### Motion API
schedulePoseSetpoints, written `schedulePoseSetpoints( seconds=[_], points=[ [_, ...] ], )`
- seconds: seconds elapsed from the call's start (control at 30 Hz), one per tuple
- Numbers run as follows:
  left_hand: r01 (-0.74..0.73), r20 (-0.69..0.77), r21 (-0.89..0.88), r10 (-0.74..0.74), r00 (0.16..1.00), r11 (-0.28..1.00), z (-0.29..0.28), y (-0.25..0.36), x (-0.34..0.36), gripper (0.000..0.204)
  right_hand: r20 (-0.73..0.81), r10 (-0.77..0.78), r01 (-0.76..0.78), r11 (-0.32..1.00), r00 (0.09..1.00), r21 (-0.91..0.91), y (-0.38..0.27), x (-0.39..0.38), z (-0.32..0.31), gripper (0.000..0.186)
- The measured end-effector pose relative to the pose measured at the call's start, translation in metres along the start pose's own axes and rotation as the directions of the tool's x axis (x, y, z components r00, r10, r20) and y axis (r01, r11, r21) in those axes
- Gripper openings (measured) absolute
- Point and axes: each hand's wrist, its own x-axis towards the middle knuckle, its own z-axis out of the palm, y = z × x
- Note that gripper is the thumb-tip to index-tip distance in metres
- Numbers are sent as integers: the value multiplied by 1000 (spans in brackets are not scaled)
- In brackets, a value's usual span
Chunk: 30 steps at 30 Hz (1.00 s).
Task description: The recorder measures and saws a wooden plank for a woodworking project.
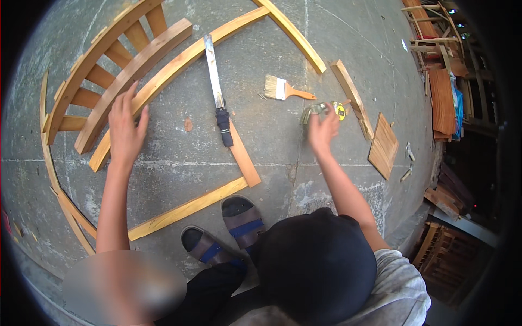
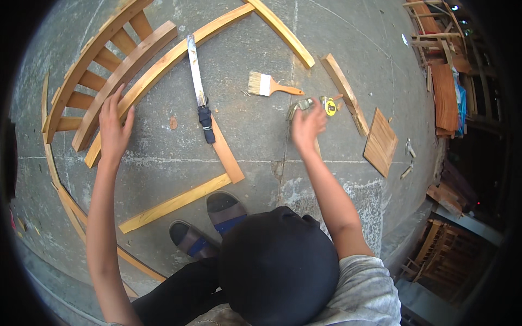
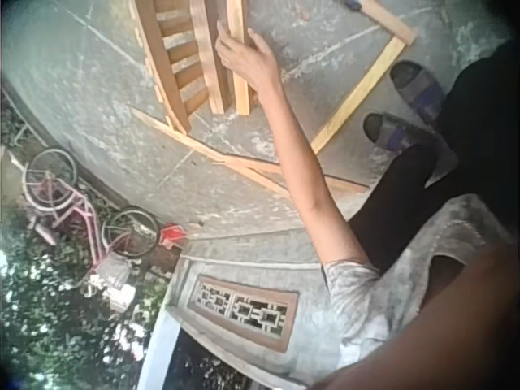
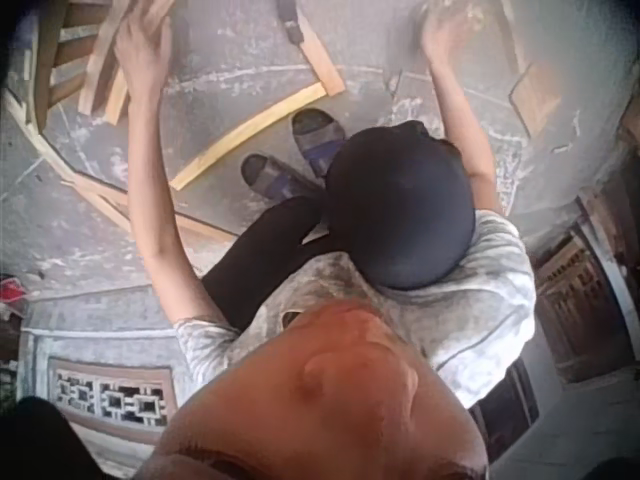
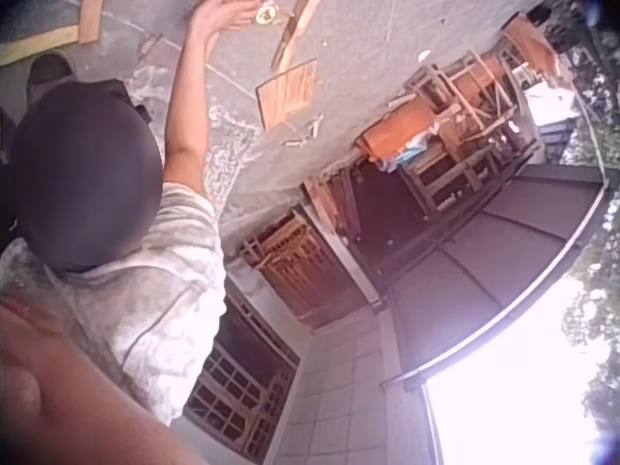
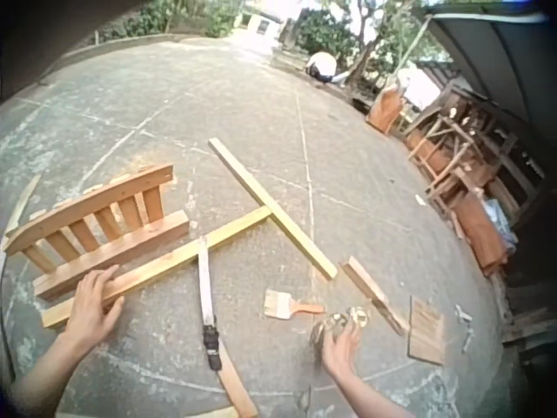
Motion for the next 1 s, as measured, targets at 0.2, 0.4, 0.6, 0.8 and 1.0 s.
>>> schedulePoseSetpoints(
  seconds=[0.2, 0.4, 0.6, 0.8, 1.0],
  points=[
    [122, 11, -202, -122, 992, 972, -33, -21, -35, 46, 126, 121, -109, 990, 985, -94, 154, 90, 1, 88],
    [271, 92, -375, -255, 963, 887, -47, -16, -59, 36, 172, -66, 65, 998, 983, 15, 173, 133, 12, 81],
    [299, 100, -554, -294, 951, 777, -48, 35, -48, 30, 385, -555, 539, 827, 737, 159, -23, 111, -67, 59],
    [259, 54, -711, -316, 947, 653, -34, 127, -19, 48, 418, -879, 814, 407, 228, 413, -227, 46, -126, 63],
    [227, 160, -969, -459, 874, 94, -72, 116, -25, 47, 304, -949, 824, 106, -83, 557, -343, -10, -139, 70]
  ],
)
